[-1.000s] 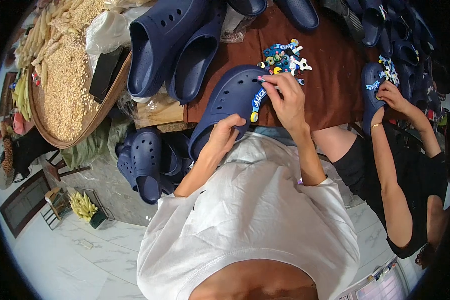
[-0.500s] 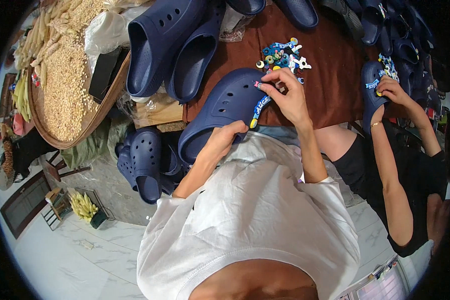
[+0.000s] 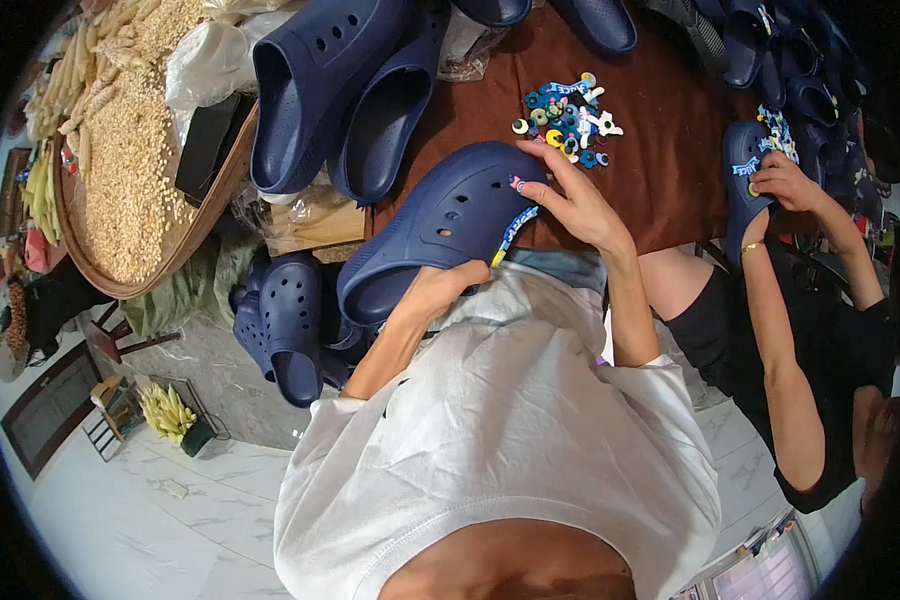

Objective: The recorder is attaching decorative charms (Jibbitz) to blue clog-style shoes.

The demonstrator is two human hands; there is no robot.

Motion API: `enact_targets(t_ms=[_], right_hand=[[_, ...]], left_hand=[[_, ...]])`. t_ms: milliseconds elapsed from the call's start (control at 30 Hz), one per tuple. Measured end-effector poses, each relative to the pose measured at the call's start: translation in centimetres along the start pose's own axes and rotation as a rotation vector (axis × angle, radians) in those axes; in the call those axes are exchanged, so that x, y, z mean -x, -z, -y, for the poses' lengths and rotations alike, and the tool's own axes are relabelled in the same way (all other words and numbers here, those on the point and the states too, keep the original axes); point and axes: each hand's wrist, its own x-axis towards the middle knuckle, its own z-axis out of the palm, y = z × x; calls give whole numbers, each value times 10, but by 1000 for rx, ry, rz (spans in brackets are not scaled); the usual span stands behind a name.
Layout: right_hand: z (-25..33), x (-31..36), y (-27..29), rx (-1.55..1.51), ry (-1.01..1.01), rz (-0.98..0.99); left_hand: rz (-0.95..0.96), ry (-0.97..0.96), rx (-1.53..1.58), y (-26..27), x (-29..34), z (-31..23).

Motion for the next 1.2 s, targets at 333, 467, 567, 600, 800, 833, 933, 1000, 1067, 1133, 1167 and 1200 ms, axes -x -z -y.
enact_targets(t_ms=[333,467,567,600,800,833,933,1000,1067,1133,1167,1200], right_hand=[[-1,4,-12,57,29,-11],[2,10,-26,24,-23,-102],[4,18,-38,92,-5,-197],[5,21,-39,137,2,-230],[-20,24,-20,75,-23,-405],[-23,24,-17,91,-7,-487],[-31,26,-4,334,-65,-565],[-45,26,3,529,-30,-651],[-49,23,8,496,-48,-662],[-50,20,11,491,-74,-670],[-52,19,11,487,-71,-667],[-55,18,12,551,-79,-661]], left_hand=[[67,88,133,23,-6,5],[22,66,217,24,-4,2],[22,189,374,28,-10,6],[-25,208,367,25,-8,6],[-45,154,489,20,-7,6],[-24,153,517,23,-8,8],[-20,150,514,30,-13,16],[-32,140,511,28,-11,13],[-50,126,512,25,-8,8],[-55,118,503,24,-7,4],[-59,115,504,25,-9,6],[-50,130,502,28,-11,10]])
